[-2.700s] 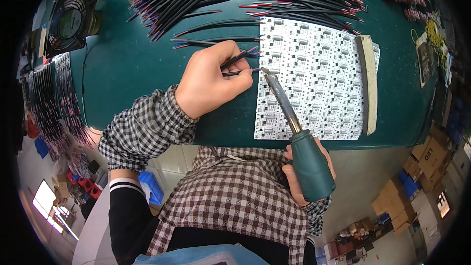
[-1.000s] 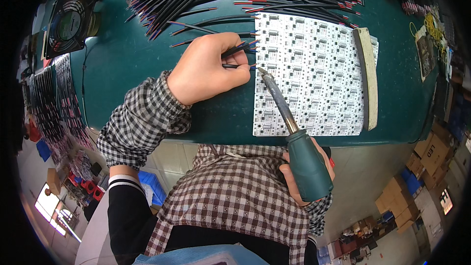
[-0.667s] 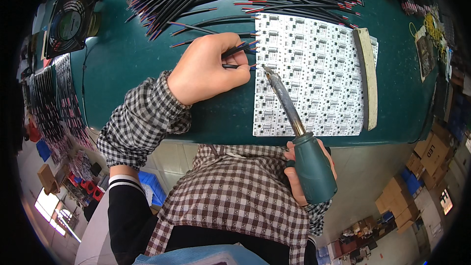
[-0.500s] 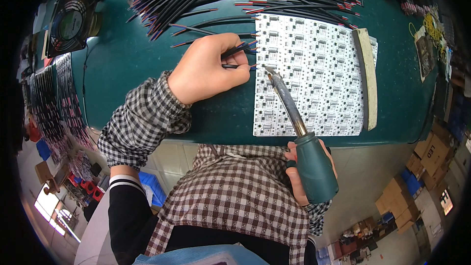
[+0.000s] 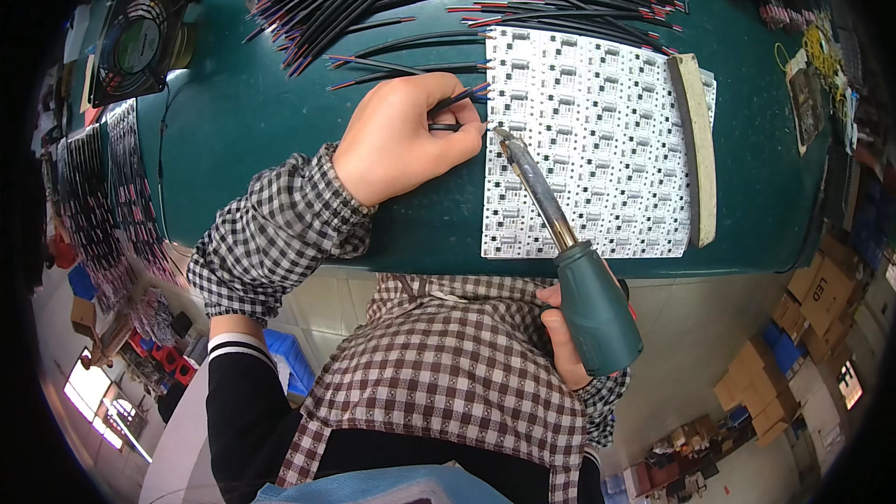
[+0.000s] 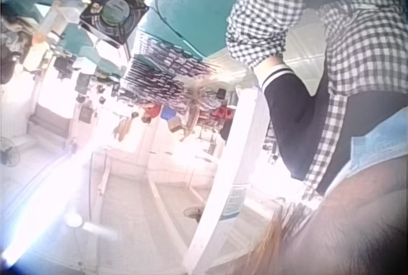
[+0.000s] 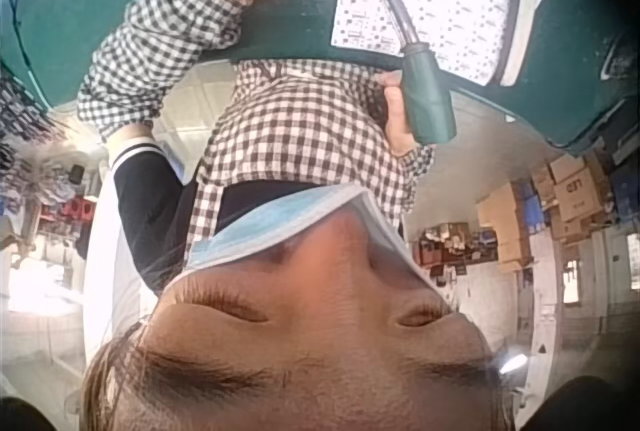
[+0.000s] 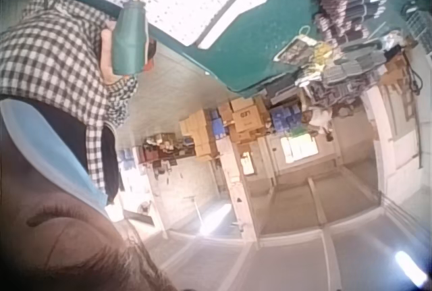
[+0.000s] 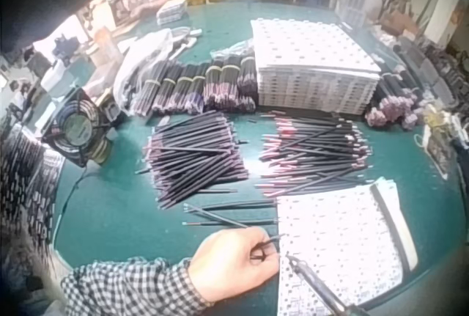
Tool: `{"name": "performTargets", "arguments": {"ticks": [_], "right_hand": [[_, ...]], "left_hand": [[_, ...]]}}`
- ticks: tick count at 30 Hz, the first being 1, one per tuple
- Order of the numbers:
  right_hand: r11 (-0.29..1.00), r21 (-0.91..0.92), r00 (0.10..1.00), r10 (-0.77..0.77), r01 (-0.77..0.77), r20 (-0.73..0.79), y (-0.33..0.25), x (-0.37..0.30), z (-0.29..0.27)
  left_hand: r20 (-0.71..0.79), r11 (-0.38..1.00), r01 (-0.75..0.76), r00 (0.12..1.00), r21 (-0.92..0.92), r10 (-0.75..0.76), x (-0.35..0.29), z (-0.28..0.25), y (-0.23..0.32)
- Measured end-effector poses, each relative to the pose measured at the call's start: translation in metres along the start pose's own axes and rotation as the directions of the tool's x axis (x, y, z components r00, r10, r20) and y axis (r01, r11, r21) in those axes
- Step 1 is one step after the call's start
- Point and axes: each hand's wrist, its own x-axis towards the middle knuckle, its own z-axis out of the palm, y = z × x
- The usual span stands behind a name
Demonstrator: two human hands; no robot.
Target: The person solders wires onto a grid of LED circuit boards at an assembly station using a soldering iron.
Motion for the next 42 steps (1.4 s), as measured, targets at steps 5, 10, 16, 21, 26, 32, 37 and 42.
{"name": "performTargets", "arguments": {"ticks": [5, 10, 16, 21, 26, 32, 37, 42], "right_hand": [[1.0, -0.005, 1.0, 0.007, -0.007, 0.023, 0.005, -0.002, -0.002], [0.999, -0.01, 0.998, 0.035, -0.034, 0.051, 0.005, -0.002, -0.005], [0.999, -0.038, 1.0, -0.009, 0.01, 0.027, 0.019, -0.008, -0.007], [0.999, -0.036, 0.999, 0.009, -0.008, 0.039, 0.002, 0.0, -0.003], [0.998, -0.011, 0.999, -0.054, 0.054, 0.0, 0.0, 0.001, -0.003], [0.999, -0.016, 0.999, -0.032, 0.032, 0.016, -0.003, 0.001, -0.002], [0.993, -0.072, 0.996, -0.091, 0.09, -0.015, 0.004, -0.004, -0.005], [0.996, 0.015, 0.984, -0.084, 0.088, -0.158, 0.008, -0.006, -0.002]], "left_hand": [[-0.002, 1.0, 0.009, 1.0, -0.013, -0.009, 0.0, 0.0, 0.0], [-0.001, 1.0, 0.006, 1.0, 0.003, -0.006, 0.0, 0.0, 0.0], [0.008, 1.0, 0.02, 1.0, 0.007, -0.02, 0.001, -0.001, 0.0], [0.018, 1.0, 0.024, 1.0, 0.007, -0.024, 0.001, -0.002, 0.002], [0.013, 1.0, 0.016, 1.0, -0.014, -0.015, 0.001, -0.002, 0.001], [0.008, 1.0, 0.018, 1.0, -0.012, -0.018, 0.001, -0.003, 0.001], [0.112, 0.995, -0.045, 0.992, -0.093, 0.055, -0.006, -0.009, -0.004], [0.126, 0.931, 0.073, 0.992, -0.357, -0.03, -0.02, -0.018, -0.006]]}}
